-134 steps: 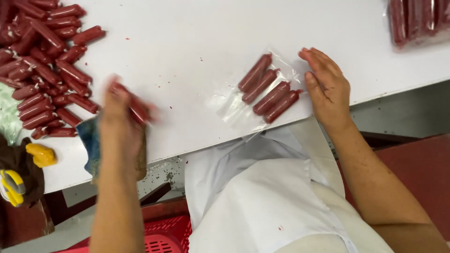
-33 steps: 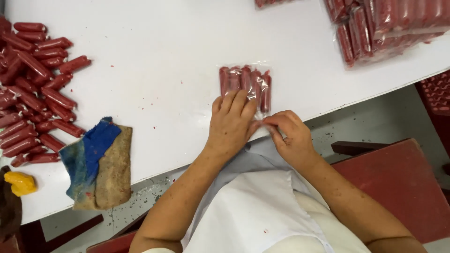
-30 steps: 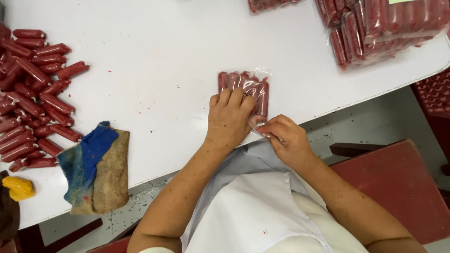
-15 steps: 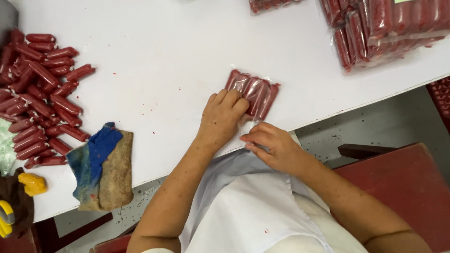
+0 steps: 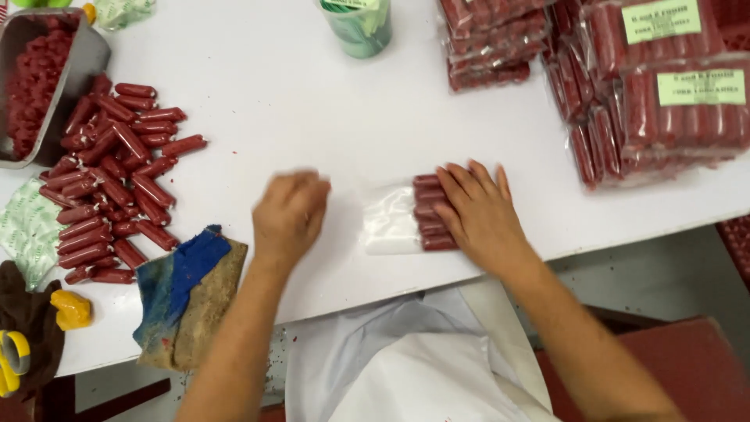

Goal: The person picks up several sausages and places them into a plastic bag, inserts a product label, and places the finished pack onto a stack.

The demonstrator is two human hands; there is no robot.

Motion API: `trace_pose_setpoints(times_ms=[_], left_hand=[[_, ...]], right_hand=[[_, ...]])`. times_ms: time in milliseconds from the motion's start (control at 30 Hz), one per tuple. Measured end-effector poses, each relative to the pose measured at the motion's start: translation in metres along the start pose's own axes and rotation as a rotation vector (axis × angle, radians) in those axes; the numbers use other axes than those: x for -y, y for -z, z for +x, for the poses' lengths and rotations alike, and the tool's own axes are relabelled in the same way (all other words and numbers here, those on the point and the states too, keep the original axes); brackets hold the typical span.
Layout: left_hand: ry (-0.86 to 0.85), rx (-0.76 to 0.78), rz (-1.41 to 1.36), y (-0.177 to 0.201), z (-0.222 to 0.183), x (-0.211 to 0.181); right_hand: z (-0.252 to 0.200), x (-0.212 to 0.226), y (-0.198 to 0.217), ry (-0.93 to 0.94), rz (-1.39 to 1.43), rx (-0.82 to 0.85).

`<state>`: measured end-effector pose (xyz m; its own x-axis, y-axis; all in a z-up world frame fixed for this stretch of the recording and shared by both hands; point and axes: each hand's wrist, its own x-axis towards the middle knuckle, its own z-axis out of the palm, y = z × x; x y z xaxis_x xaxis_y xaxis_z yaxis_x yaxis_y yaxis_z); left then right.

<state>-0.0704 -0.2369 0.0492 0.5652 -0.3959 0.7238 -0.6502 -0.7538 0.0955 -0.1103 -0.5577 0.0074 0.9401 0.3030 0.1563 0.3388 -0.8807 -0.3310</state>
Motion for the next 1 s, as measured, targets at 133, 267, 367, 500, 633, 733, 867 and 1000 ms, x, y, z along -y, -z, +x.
trace_pose_setpoints(times_ms=[133, 267, 367, 500, 633, 733, 867, 1000], left_hand=[[-0.078, -0.066, 0.225, -0.046, 0.106, 0.061], [0.003, 0.176, 0.2, -0.125, 0.193, 0.122], [0.006, 0.374, 0.194, -0.178, 0.228, 0.153], [0.169, 0.884, 0.345, -0.202, 0.253, 0.148], [-0.036, 0.713, 0.466, -0.228, 0.236, 0.176], [-0.133, 0.553, 0.641, -0.223, 0.228, 0.183], [0.241, 0.562, 0.254, -0.193, 0.228, 0.175], [-0.03, 0.127, 0.118, -0.168, 0.216, 0.17]], right_hand=[[-0.023, 0.011, -0.002, -0.045, 0.121, -0.071], [-0.022, 0.009, 0.002, -0.066, 0.27, -0.184], [-0.023, 0.004, -0.004, -0.069, 0.264, -0.198], [-0.024, 0.005, -0.004, -0.065, 0.263, -0.223], [-0.023, 0.007, -0.002, -0.083, 0.313, -0.214], [-0.025, 0.007, -0.004, -0.069, 0.327, -0.242], [-0.027, 0.004, -0.007, -0.061, 0.329, -0.318], [-0.027, 0.008, 0.0, -0.043, 0.43, -0.425]])
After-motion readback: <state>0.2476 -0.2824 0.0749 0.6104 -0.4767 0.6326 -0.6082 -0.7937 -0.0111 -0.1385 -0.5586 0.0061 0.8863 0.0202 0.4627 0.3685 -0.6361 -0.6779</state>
